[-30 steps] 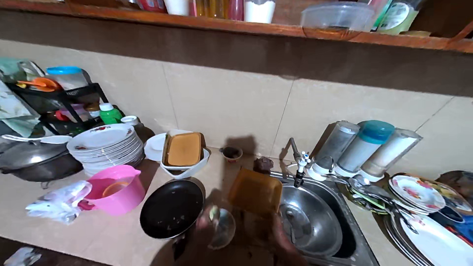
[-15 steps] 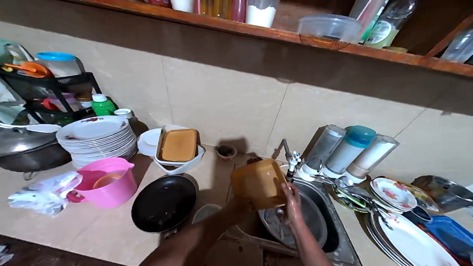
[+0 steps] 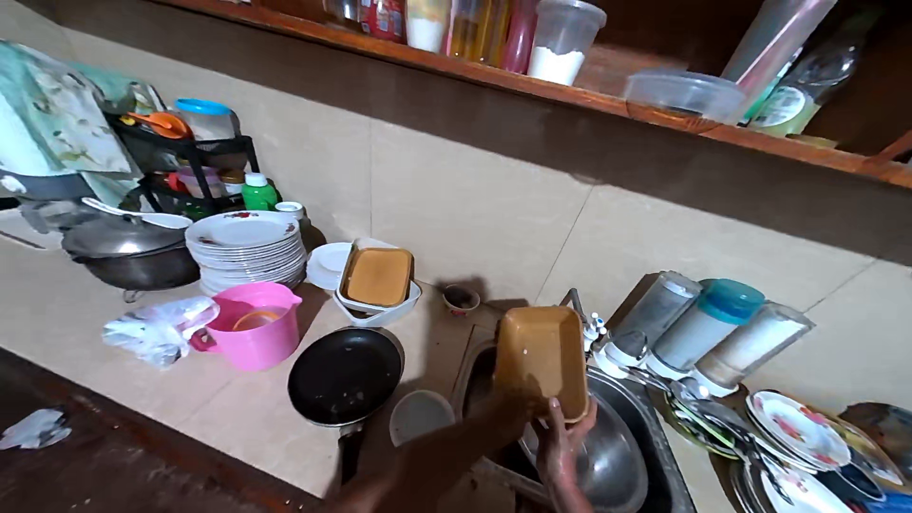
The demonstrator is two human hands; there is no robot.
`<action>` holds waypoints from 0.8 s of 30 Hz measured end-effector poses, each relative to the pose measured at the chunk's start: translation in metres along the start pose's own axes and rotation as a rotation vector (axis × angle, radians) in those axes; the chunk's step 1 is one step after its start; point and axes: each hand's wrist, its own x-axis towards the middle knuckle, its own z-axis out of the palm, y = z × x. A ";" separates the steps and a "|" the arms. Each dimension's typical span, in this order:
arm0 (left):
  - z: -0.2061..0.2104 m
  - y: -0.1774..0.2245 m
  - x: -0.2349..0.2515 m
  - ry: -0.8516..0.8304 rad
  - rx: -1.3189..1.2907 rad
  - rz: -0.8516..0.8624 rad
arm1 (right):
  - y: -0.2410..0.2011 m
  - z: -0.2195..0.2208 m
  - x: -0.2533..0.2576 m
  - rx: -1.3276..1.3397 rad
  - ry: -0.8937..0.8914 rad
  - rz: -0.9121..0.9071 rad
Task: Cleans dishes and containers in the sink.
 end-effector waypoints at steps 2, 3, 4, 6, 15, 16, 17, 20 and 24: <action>0.015 0.019 0.001 0.112 -0.122 0.046 | 0.005 0.005 -0.007 0.060 0.018 0.058; 0.021 0.018 0.000 0.140 -0.133 0.092 | 0.002 0.004 -0.008 0.045 0.022 0.094; 0.025 0.009 -0.001 0.152 -0.074 0.157 | -0.003 0.002 -0.007 0.008 0.028 0.131; 0.025 -0.018 -0.006 0.094 0.135 0.198 | -0.018 -0.007 -0.002 -0.072 0.027 0.192; 0.001 -0.045 -0.019 -0.249 0.144 -0.101 | -0.012 -0.026 -0.004 -0.124 0.016 0.382; 0.002 -0.041 -0.019 -0.290 0.143 -0.094 | -0.010 -0.031 -0.006 -0.081 0.010 0.452; 0.006 -0.041 -0.020 -0.300 0.111 -0.087 | -0.009 -0.035 -0.009 -0.025 -0.008 0.498; 0.010 -0.047 -0.030 -0.156 -0.232 -0.087 | 0.003 -0.051 -0.020 0.069 -0.146 0.415; -0.178 0.163 -0.099 0.054 -0.615 -0.834 | 0.006 -0.048 -0.035 -0.045 -0.118 0.344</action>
